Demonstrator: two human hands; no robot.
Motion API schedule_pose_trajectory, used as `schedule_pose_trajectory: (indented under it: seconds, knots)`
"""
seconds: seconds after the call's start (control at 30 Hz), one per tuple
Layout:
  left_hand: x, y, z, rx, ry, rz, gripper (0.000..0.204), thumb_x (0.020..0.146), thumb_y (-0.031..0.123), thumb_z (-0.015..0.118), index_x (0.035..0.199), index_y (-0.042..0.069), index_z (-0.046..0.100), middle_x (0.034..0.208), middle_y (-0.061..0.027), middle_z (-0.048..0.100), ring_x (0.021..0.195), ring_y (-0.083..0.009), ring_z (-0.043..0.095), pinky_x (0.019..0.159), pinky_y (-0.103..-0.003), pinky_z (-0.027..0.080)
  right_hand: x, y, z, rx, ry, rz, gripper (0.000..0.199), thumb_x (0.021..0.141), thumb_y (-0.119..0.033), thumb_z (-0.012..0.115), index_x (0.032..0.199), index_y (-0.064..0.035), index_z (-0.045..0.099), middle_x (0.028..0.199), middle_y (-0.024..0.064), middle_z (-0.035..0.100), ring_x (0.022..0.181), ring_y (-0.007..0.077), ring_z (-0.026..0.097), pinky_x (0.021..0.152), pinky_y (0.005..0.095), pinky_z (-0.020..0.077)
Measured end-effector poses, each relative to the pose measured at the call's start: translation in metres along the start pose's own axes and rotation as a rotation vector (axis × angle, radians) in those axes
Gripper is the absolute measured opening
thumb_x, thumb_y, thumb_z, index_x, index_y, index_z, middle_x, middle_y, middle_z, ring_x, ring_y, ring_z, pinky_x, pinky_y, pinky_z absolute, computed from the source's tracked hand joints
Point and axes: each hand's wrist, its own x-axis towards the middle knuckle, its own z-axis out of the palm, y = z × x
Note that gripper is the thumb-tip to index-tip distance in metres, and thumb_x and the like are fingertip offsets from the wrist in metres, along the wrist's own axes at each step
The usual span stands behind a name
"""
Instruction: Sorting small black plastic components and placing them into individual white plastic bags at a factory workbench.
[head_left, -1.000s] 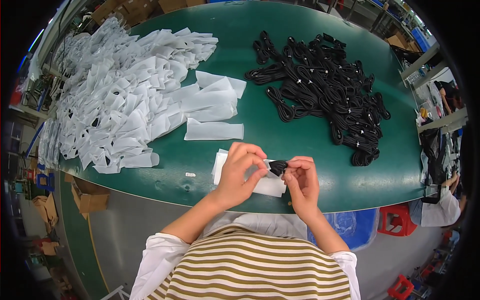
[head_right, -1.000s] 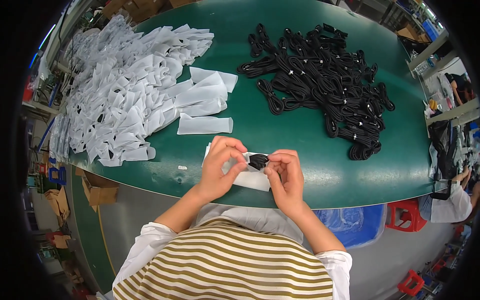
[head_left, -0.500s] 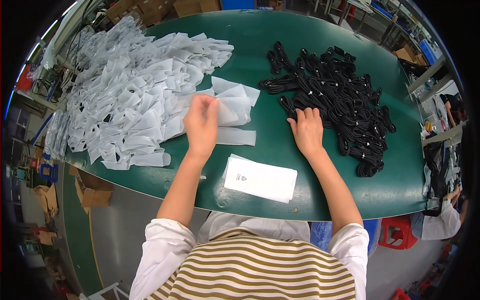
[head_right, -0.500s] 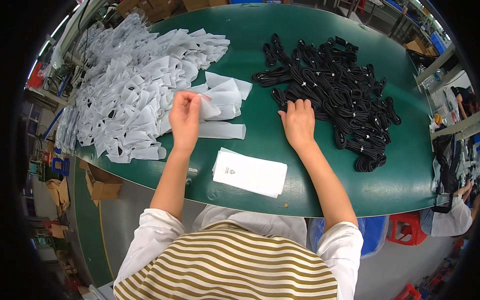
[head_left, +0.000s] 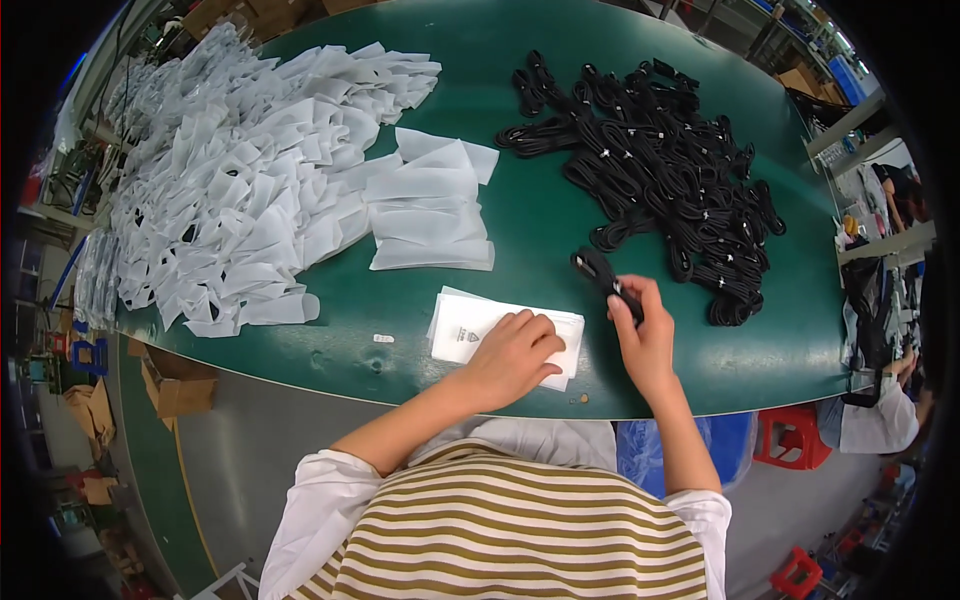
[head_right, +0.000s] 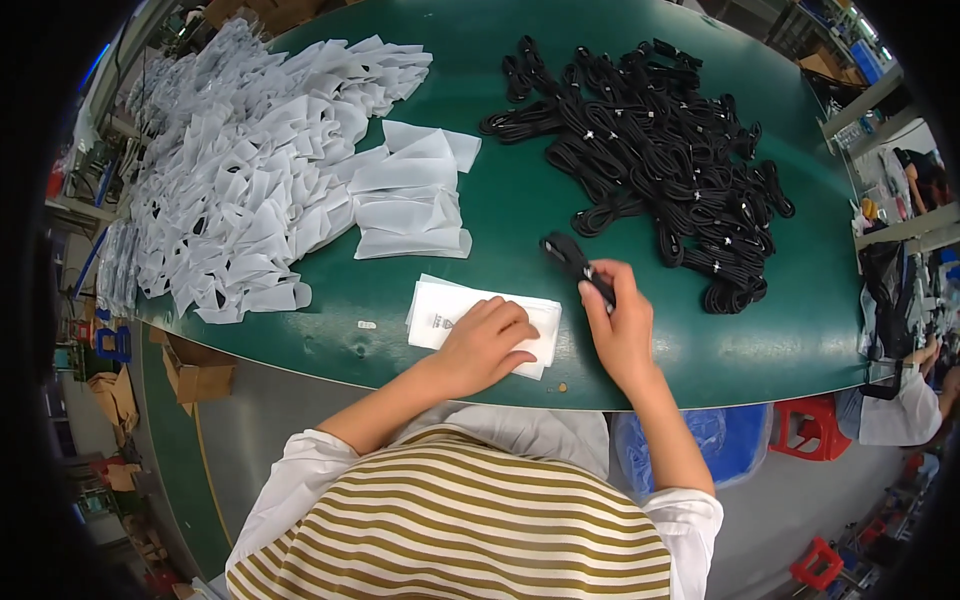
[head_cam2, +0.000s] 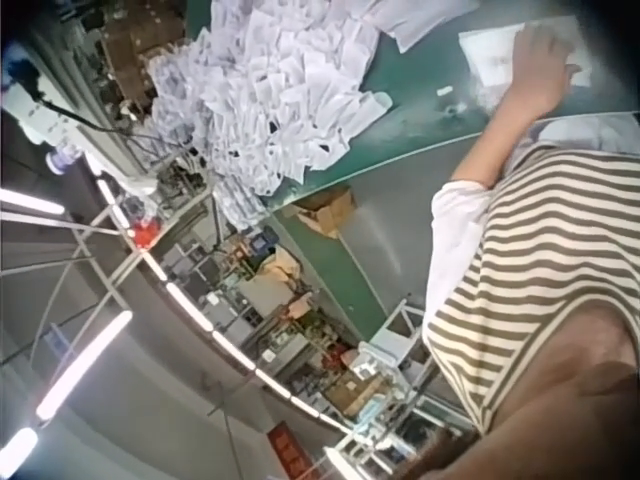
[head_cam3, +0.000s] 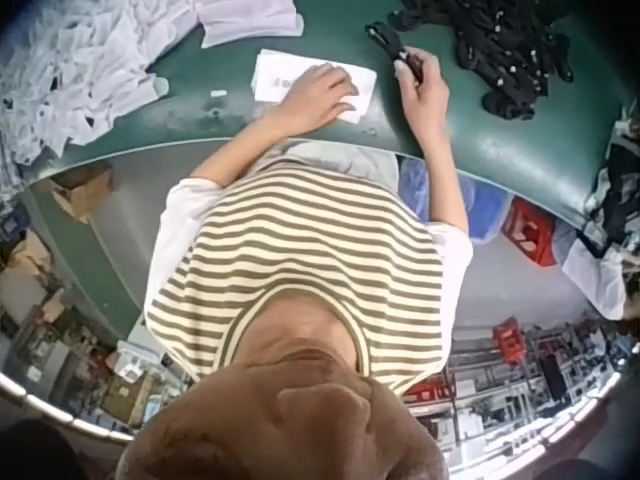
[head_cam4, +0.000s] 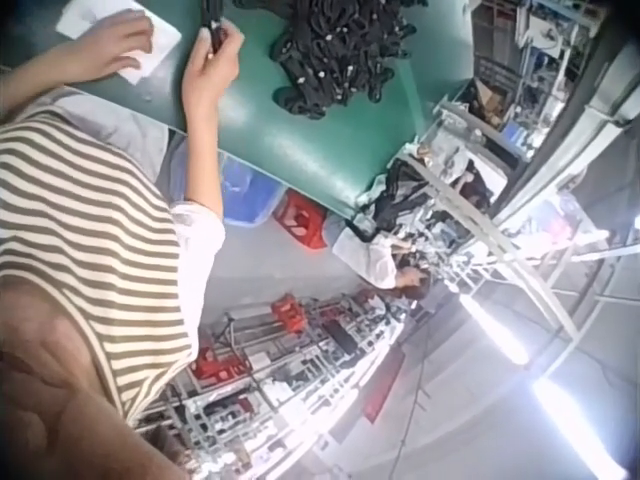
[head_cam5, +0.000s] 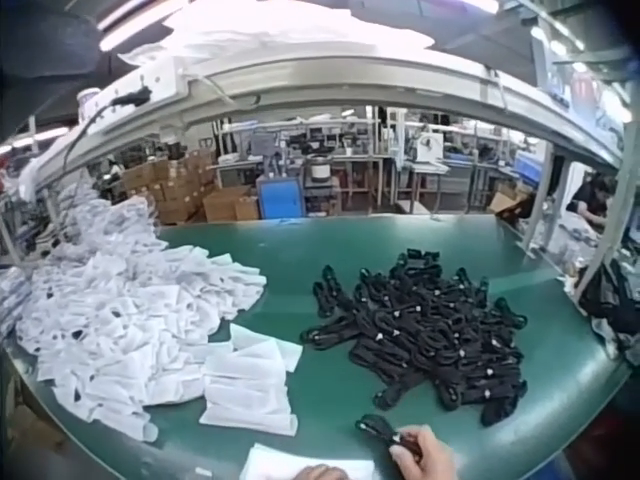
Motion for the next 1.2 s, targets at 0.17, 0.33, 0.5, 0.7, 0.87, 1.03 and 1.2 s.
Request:
schedule_pose_trajectory:
  seconds: [0.17, 0.33, 0.5, 0.7, 0.87, 1.03, 1.2]
  knots:
    - [-0.006, 0.0, 0.013, 0.037, -0.022, -0.025, 0.01, 0.082, 0.008, 0.067, 0.086, 0.007, 0.058, 0.086, -0.0059, 0.057, 0.083, -0.0269, 0.055, 0.071, -0.038, 0.04, -0.049, -0.004, -0.022, -0.29, -0.035, -0.307, 0.033, 0.083, 0.0, 0.069, 0.115, -0.003, 0.062, 0.081, 0.013, 0.061, 0.066, 0.0272, 0.059, 0.059, 0.0326, 0.0468]
    - [-0.005, 0.001, 0.009, -0.1, 0.009, -0.191, 0.009, 0.083, 0.005, 0.067, 0.087, 0.005, 0.059, 0.084, -0.0066, 0.058, 0.077, -0.0263, 0.056, 0.069, -0.035, 0.041, -0.074, -0.009, -0.031, -0.396, -0.051, -0.36, 0.038, 0.077, -0.001, 0.072, 0.114, -0.0034, 0.064, 0.08, 0.012, 0.06, 0.066, 0.0289, 0.057, 0.058, 0.0351, 0.0469]
    - [-0.005, 0.004, 0.006, -0.163, 0.003, -0.248, 0.009, 0.083, 0.002, 0.066, 0.087, 0.005, 0.059, 0.086, -0.0082, 0.058, 0.077, -0.0266, 0.056, 0.071, -0.036, 0.043, -0.075, -0.008, -0.035, -0.494, -0.143, -0.475, 0.04, 0.076, -0.007, 0.075, 0.115, -0.004, 0.065, 0.078, 0.0078, 0.058, 0.067, 0.0241, 0.058, 0.057, 0.0344, 0.0464]
    - [-0.006, 0.007, -0.002, -0.204, 0.004, -0.03, 0.014, 0.078, 0.0, 0.069, 0.086, 0.005, 0.058, 0.093, -0.0089, 0.06, 0.084, -0.0271, 0.055, 0.077, -0.035, 0.046, -0.078, -0.01, -0.021, 0.413, -0.339, 0.499, 0.029, 0.087, -0.005, 0.068, 0.115, -0.0042, 0.065, 0.076, 0.0016, 0.056, 0.069, 0.0146, 0.058, 0.061, 0.027, 0.0471]
    - [-0.003, 0.015, -0.009, -0.083, -0.013, 0.15, 0.017, 0.075, 0.0, 0.068, 0.086, 0.005, 0.056, 0.099, -0.0068, 0.059, 0.093, -0.0287, 0.051, 0.08, -0.039, 0.043, -0.069, -0.022, -0.015, 0.702, -0.374, 0.933, 0.023, 0.091, -0.004, 0.064, 0.114, -0.002, 0.063, 0.086, 0.0016, 0.057, 0.073, 0.0107, 0.057, 0.066, 0.024, 0.048]
    - [0.003, 0.02, -0.024, -0.133, 0.104, 0.013, 0.015, 0.078, 0.002, 0.07, 0.084, 0.006, 0.057, 0.102, -0.0077, 0.06, 0.096, -0.029, 0.052, 0.084, -0.036, 0.044, -0.064, -0.033, 0.011, 0.301, -0.161, -0.063, 0.021, 0.091, -0.005, 0.063, 0.111, 0.0009, 0.062, 0.101, 0.0093, 0.058, 0.087, 0.0153, 0.057, 0.072, 0.0278, 0.0487]
    - [0.005, 0.019, -0.045, -0.494, 0.201, -0.19, 0.01, 0.09, 0.009, 0.065, 0.088, 0.005, 0.056, 0.112, -0.0096, 0.058, 0.107, -0.0246, 0.053, 0.091, -0.035, 0.044, -0.037, -0.051, 0.033, 0.311, -0.06, -0.27, 0.027, 0.086, -0.002, 0.069, 0.112, 0.0006, 0.062, 0.111, 0.0124, 0.056, 0.082, 0.0172, 0.058, 0.067, 0.0262, 0.0494]
